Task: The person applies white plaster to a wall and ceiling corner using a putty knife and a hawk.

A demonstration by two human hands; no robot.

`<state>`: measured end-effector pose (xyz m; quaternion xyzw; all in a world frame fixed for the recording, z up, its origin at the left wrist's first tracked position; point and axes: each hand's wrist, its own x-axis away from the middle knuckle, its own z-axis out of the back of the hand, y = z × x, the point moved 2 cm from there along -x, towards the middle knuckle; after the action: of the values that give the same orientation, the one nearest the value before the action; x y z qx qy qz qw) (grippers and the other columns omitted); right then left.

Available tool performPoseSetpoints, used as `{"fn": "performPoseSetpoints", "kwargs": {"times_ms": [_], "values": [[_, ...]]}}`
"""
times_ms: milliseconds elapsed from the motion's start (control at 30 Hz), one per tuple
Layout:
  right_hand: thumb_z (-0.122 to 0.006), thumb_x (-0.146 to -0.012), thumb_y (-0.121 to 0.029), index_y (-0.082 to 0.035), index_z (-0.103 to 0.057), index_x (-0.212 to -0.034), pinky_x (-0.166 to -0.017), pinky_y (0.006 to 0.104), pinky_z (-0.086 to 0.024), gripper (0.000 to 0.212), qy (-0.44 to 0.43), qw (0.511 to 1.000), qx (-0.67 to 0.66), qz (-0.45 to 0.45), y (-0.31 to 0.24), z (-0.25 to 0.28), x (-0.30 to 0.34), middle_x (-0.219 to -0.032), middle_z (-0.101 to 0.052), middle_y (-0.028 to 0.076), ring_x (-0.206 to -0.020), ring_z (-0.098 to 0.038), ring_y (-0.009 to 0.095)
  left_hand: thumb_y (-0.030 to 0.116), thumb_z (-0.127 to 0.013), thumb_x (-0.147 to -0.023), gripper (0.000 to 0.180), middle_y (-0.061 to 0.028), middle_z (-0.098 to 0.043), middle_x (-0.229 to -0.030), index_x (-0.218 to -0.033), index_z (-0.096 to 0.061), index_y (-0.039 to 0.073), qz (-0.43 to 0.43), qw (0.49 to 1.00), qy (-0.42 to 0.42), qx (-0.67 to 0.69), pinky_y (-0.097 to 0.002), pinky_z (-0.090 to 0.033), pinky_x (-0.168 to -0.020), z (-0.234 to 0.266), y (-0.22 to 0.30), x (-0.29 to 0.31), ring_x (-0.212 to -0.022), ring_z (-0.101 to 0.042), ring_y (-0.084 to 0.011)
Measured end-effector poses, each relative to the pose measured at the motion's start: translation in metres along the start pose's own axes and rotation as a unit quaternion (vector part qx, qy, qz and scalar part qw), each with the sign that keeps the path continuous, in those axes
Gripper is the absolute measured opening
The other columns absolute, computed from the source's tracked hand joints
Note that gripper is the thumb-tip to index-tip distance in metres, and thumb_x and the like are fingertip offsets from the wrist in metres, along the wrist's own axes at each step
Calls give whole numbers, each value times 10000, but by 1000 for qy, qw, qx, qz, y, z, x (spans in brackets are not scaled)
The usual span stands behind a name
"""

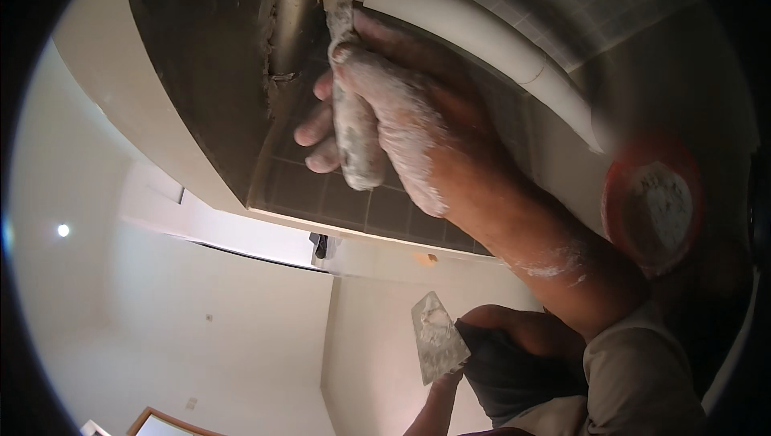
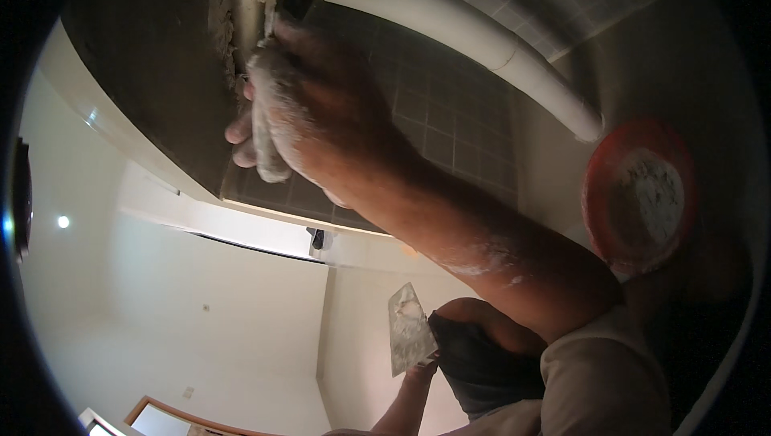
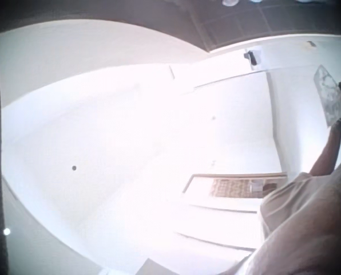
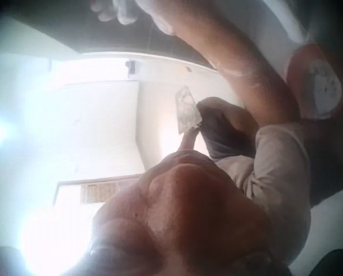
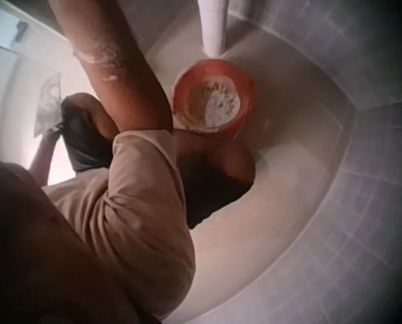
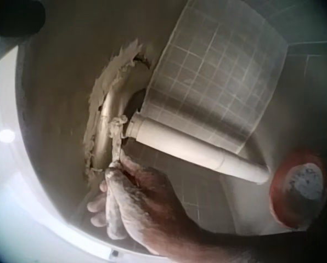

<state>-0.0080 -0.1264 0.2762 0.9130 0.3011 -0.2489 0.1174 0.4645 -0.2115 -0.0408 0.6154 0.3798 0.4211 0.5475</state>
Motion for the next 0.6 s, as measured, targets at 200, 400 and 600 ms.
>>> {"fn": "performPoseSetpoints", "kwargs": {"times_ms": [200, 400, 600], "values": [[-434, -953, -104, 3, -475, -904, -436, 327, -566, 124, 5, 1000, -26, -3, -3, -23, -19, -692, -542, 83, -528, -639, 198, 276, -679, -887, 478, -108, -617, -1140, -1277, -502, 64, 2, 1000, 5, -11, -393, -550, -817, 7, -3, 5, -992, -625, -227], [-406, -979, -79, -4, -480, -935, -480, 343, -575, 115, -38, 998, 0, 56, -6, -37, -30, -577, -584, 130, -479, -624, 218, 284, -669, -896, 462, -104, -616, -1136, -1270, -504, 69, 5, 1000, -1, -10, -394, -551, -815, 6, -4, 2, -992, -624, -228], [-503, -950, -133, 12, -554, -981, -495, 394, -585, 157, -7, 999, -14, 31, -30, -49, -32, -791, -575, 95, -597, -650, 245, 292, -659, -905, 446, -101, -615, -1131, -1263, -506, 74, 6, 1000, 3, -1, -394, -552, -813, 12, -5, 0, -993, -624, -228]]}}
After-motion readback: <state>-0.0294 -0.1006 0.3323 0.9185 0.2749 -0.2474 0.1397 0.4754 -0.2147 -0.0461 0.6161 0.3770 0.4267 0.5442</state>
